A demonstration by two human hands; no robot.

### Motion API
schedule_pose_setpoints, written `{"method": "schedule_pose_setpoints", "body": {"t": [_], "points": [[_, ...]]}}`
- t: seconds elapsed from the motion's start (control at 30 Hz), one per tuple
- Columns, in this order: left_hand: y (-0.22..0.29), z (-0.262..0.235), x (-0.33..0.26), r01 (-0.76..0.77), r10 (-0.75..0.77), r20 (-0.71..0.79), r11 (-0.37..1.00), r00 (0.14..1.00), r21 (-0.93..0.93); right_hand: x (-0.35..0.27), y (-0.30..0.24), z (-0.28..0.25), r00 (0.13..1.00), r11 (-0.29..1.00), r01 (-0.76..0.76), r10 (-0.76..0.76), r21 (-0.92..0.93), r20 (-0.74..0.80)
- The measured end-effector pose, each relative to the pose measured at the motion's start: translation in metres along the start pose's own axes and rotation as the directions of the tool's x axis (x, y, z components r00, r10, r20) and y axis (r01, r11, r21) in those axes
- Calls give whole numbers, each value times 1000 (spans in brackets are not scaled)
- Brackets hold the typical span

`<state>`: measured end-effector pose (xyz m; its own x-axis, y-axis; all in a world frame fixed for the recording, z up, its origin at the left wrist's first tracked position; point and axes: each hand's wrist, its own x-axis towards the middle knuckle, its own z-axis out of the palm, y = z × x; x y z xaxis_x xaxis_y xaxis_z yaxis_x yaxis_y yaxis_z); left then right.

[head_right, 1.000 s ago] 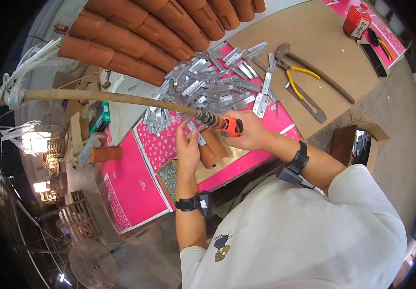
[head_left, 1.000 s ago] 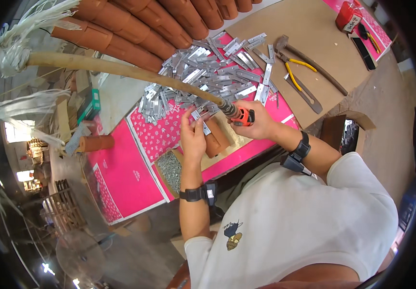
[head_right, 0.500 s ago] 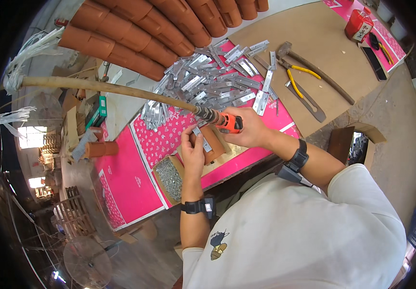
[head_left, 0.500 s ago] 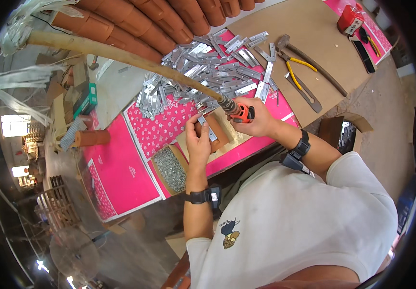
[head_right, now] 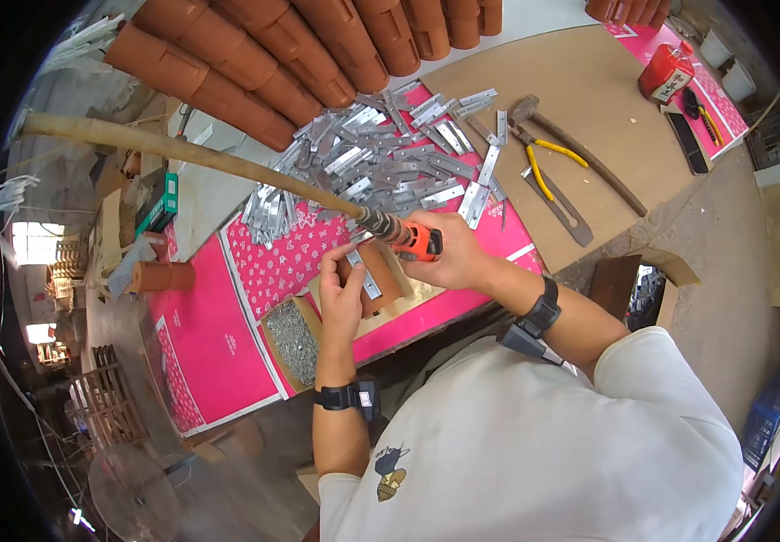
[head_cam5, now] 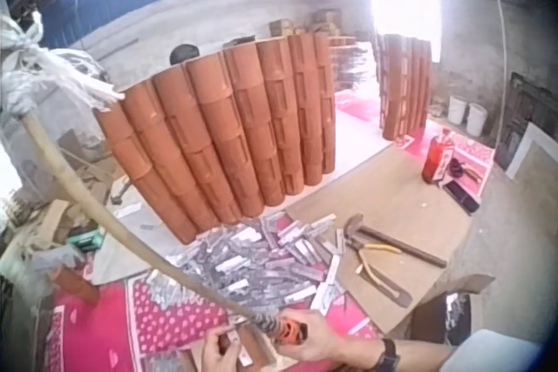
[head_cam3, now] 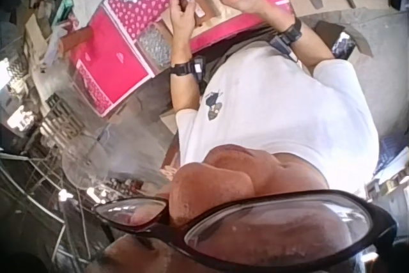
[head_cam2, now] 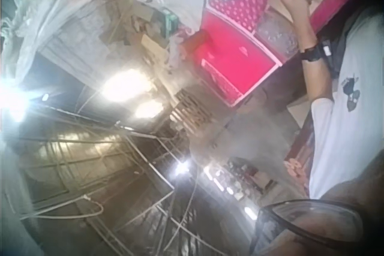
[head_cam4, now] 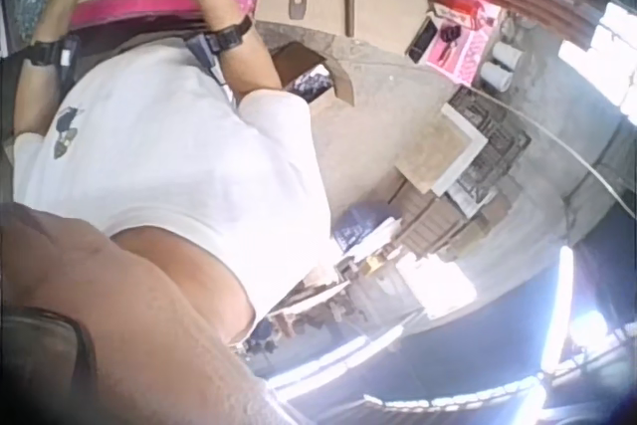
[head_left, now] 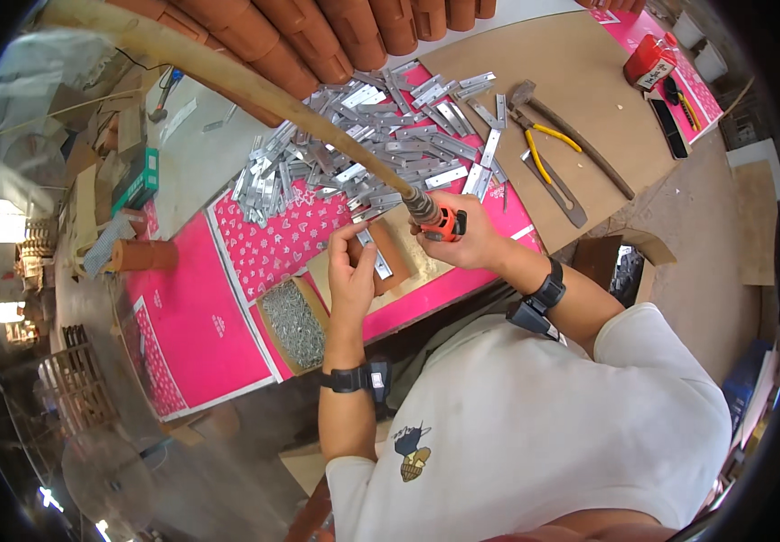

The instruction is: Attaching metal hinges to curved wooden furniture components using a pneumatic screwdriver.

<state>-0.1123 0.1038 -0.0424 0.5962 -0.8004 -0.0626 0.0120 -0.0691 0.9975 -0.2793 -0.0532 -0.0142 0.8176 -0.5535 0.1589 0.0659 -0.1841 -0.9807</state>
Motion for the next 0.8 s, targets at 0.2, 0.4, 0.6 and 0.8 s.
{"method": "schedule_pose_setpoints", "body": {"t": [0.2, 0.4, 0.6, 0.8], "points": [[-18, 3, 2, -134, 139, -58, 987, 989, 85, 2, 0, 2, 1000, 999, 7, -6, 47, -7], [-5, 11, 4, -82, 79, -168, 997, 983, -10, 0, 0, 0, 1000, 999, -7, 7, 44, -2], [-4, 10, 8, -52, 52, -170, 999, 984, 3, 2, 4, 2, 1000, 999, 3, -4, 37, 9], [-2, 11, 7, -79, 71, -154, 996, 986, -49, 1, 1, 1, 1000, 997, -4, 4, 82, 0]]}}
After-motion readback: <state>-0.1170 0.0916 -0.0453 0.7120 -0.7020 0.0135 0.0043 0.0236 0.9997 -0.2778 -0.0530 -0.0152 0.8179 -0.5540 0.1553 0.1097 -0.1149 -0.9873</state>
